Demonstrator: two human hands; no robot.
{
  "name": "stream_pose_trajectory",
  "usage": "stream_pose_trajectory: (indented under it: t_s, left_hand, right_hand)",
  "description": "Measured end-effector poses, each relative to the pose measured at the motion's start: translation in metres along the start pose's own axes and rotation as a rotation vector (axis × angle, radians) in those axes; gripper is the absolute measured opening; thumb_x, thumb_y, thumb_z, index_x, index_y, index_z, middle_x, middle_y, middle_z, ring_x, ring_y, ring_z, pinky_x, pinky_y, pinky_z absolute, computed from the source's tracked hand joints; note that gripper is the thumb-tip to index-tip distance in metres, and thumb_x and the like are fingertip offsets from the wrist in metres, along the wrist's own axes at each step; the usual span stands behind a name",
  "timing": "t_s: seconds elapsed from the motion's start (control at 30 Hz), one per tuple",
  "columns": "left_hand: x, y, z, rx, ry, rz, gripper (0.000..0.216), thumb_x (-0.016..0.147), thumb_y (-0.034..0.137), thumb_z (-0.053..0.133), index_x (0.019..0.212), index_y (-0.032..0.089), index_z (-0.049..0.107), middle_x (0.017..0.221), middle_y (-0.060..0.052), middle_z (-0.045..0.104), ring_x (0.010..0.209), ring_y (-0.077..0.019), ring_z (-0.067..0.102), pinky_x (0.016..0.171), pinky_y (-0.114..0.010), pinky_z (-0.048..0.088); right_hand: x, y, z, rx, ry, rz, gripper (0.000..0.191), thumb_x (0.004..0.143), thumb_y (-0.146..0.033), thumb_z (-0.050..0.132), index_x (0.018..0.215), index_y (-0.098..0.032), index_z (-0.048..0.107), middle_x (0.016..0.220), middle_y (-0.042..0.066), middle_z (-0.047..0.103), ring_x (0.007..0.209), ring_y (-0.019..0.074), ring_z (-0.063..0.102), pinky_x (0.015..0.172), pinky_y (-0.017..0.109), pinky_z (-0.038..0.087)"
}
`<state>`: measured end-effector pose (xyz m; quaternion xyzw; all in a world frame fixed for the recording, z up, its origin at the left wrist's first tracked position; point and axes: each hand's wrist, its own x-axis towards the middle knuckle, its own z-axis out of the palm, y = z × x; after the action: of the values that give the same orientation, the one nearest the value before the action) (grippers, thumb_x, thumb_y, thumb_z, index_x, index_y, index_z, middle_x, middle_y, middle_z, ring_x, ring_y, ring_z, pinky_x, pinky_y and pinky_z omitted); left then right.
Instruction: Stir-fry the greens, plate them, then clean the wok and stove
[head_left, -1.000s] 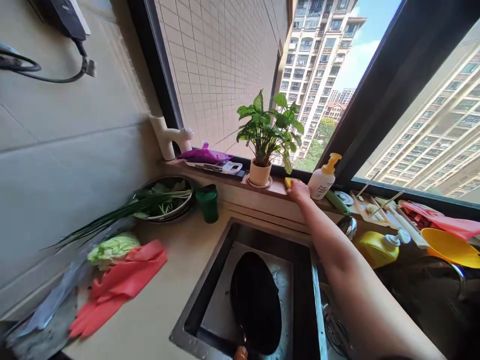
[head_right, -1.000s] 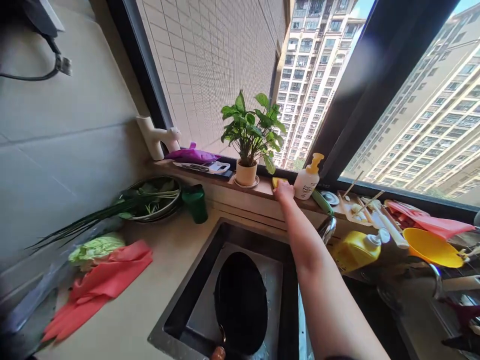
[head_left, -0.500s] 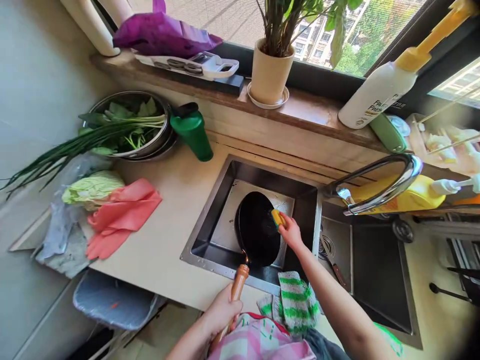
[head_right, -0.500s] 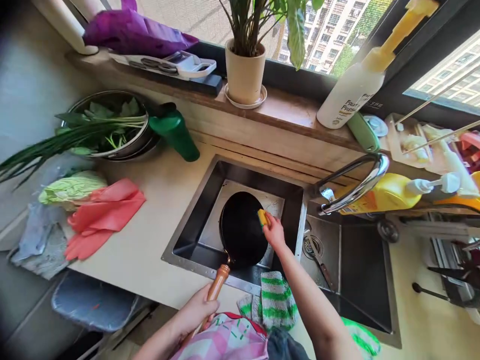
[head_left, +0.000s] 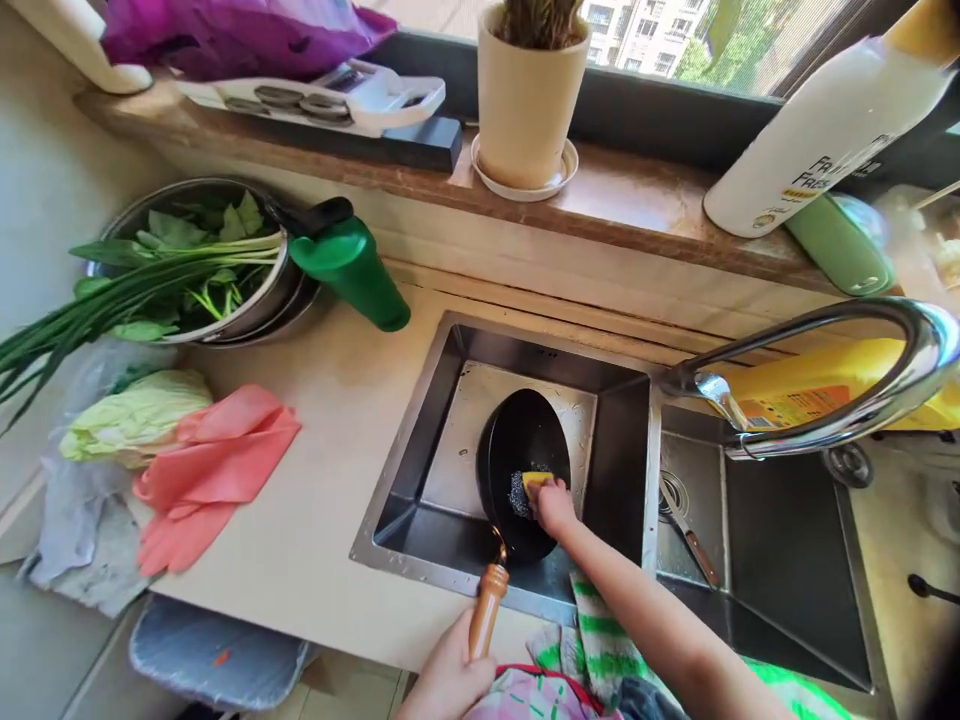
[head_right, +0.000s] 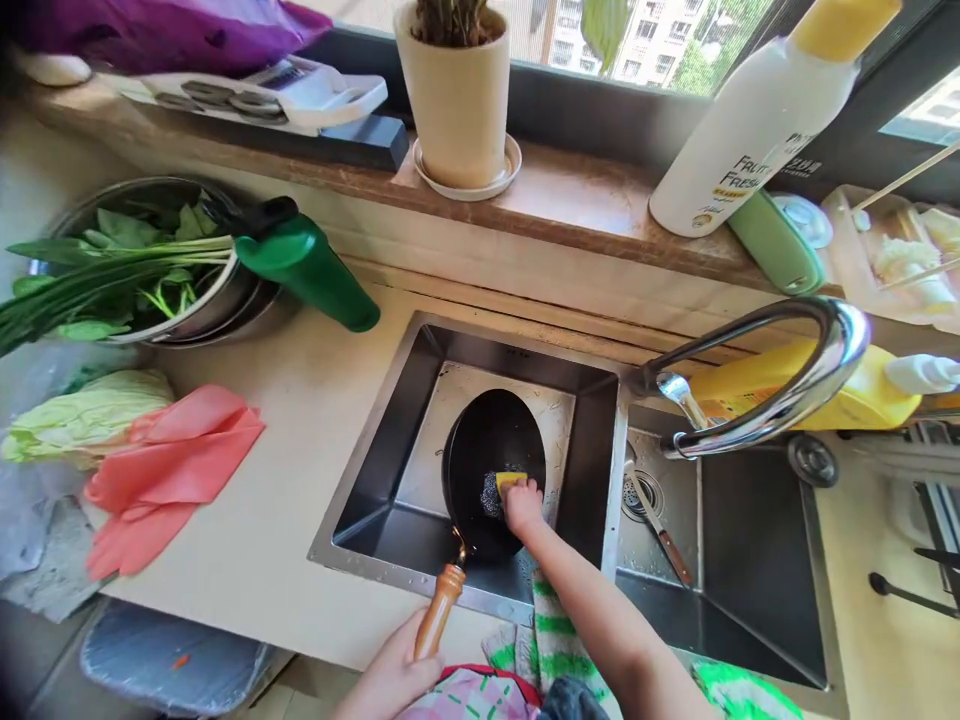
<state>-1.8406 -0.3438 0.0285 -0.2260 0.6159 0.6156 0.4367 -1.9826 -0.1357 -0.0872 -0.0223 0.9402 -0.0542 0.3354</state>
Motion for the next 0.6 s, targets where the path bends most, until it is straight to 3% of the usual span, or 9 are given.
stream_pose_trajectory:
  t_s: [0.2,0.3,0.4,0.5,0.6]
  left_hand:
    - [-0.002,0.007,-0.005,-0.012,-0.08,-0.051,0.055,0.06,0.017,0.049,0.113,0.006,0.055,0.095,-0.008,0.062,0.093,-0.0275,0.057,0.081,-0.032,0.042]
    - [-0.001,0.011,-0.006,-0.016,-0.113,-0.021,0.062,0.059,0.015,0.048,0.12,0.005,0.051,0.111,-0.012,0.062,0.105,-0.0281,0.055,0.09,-0.031,0.04]
    - [-0.001,0.014,-0.006,0.06,-0.103,-0.018,0.065,0.059,0.013,0.046,0.123,0.004,0.049,0.109,-0.011,0.062,0.103,-0.0263,0.056,0.091,-0.031,0.04]
    - [-0.001,0.015,-0.005,0.134,-0.105,-0.028,0.062,0.061,0.012,0.045,0.122,0.002,0.049,0.106,-0.011,0.062,0.097,-0.0248,0.057,0.088,-0.03,0.041]
    - [0.001,0.013,-0.003,0.191,-0.102,-0.029,0.059,0.061,0.007,0.044,0.12,0.001,0.05,0.11,-0.013,0.062,0.101,-0.0249,0.058,0.089,-0.03,0.041]
  right_hand:
    - [0.018,0.029,-0.028,0.05,0.041,0.096,0.04,0.092,-0.022,0.037,0.125,-0.021,0.061,0.115,0.009,0.067,0.1,0.0209,0.063,0.088,0.032,0.048]
    - [0.014,0.025,-0.029,0.031,0.067,0.08,0.043,0.095,-0.026,0.032,0.13,-0.021,0.057,0.122,0.01,0.064,0.109,0.0227,0.059,0.094,0.034,0.045]
    - [0.008,0.013,-0.014,0.001,0.025,-0.006,0.042,0.093,-0.027,0.04,0.13,-0.019,0.058,0.136,0.013,0.054,0.126,0.027,0.048,0.103,0.036,0.037]
    - [0.018,0.01,-0.002,-0.033,-0.067,-0.046,0.047,0.088,-0.015,0.044,0.134,-0.011,0.055,0.144,0.017,0.047,0.135,0.0286,0.038,0.107,0.036,0.034]
    - [0.032,0.013,-0.002,-0.064,-0.1,-0.045,0.053,0.087,-0.007,0.037,0.138,-0.009,0.049,0.146,0.018,0.044,0.138,0.029,0.034,0.109,0.04,0.031]
